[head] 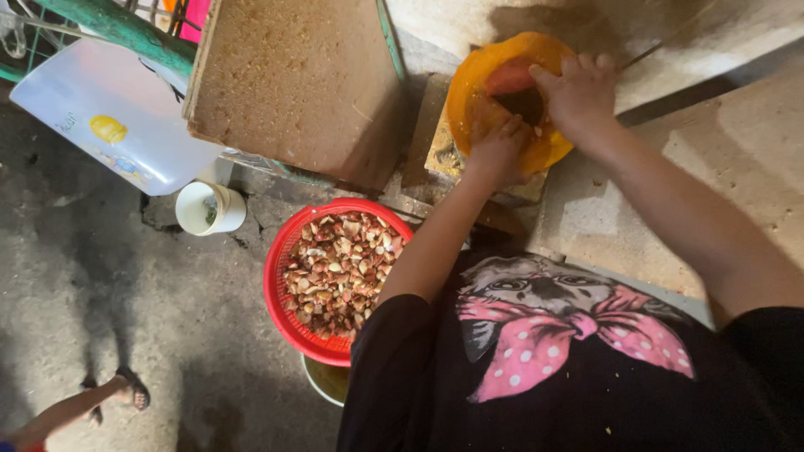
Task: The person repeatedly scoops chopped nuts from a red basket and feeds them into a manual grinder, then uses a red spatula to scrape and mix the ground paste inside the grinder. The process is repeated continuously to process the batch of nuts.
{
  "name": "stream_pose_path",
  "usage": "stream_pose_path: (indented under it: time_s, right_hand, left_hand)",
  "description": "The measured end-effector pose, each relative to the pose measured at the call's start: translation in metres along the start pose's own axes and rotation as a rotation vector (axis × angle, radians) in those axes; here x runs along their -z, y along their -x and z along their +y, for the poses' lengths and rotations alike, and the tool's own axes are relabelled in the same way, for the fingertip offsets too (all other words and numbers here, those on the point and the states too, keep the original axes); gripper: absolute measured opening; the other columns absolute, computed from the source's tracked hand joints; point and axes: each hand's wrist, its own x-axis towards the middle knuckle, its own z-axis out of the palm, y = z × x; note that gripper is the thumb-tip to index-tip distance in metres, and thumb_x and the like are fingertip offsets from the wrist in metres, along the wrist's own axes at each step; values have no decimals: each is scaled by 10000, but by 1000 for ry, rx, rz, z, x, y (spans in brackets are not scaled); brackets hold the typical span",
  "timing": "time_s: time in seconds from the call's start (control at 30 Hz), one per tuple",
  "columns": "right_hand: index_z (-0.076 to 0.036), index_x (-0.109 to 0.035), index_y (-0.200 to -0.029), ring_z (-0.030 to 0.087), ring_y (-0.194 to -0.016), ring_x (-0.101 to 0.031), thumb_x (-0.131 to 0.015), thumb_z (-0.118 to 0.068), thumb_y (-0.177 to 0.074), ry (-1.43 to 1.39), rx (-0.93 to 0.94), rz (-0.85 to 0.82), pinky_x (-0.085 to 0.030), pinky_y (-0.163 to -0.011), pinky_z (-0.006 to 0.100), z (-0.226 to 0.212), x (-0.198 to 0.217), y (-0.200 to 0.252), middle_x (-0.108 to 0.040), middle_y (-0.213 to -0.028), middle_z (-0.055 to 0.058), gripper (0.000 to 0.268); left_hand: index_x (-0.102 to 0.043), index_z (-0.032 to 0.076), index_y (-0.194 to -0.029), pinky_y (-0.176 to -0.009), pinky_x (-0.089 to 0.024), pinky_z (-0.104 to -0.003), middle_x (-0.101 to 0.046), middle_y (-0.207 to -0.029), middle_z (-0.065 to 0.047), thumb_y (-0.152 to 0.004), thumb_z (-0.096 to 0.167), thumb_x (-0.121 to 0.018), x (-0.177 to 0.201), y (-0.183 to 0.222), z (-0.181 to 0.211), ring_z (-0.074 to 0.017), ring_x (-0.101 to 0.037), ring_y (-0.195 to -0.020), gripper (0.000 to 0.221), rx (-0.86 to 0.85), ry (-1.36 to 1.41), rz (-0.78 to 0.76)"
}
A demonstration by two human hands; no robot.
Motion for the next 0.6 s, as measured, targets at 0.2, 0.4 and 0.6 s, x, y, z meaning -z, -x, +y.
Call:
stream_pose_path:
  time_s: [0.2, 0.4, 0.6]
  right_hand:
    - [-257, -595, -1507, 383, -1003, -649, -589, -204, -952, 149, -29, -227, -466, -932, 580, 36, 41, 6, -660, -1063, 203, 558]
    - [-240, -580, -1527, 338, -789, -704, -506, -126, -1022, 128, -128, -412, -537, -804, 565, 36, 25, 15, -687, -885, 178, 523]
    - [-272, -553, -1502, 268, -649, -688, -332, -298, -1168, -43, -283, -707, -549, -708, 490, 34, 56, 57, -711, -770, 127, 401]
  left_hand:
    - [-475, 203, -1447, -1186, -218, -662, -380, -1591, -38, -610, 546, -907, 4, 2, -1, -229, -343, -1492, 1003, 4, -9, 22]
    - [-473, 225, -1447, -1179, -233, -661, -370, -1605, -35, -617, 591, -895, 6, -1, -1, -229, -361, -1472, 1001, 25, -41, -18]
    - [-493, 216, -1422, -1188, -235, -630, -413, -1575, -59, -589, 542, -930, -6, -1, -4, -247, -357, -1490, 996, 21, 1, 31]
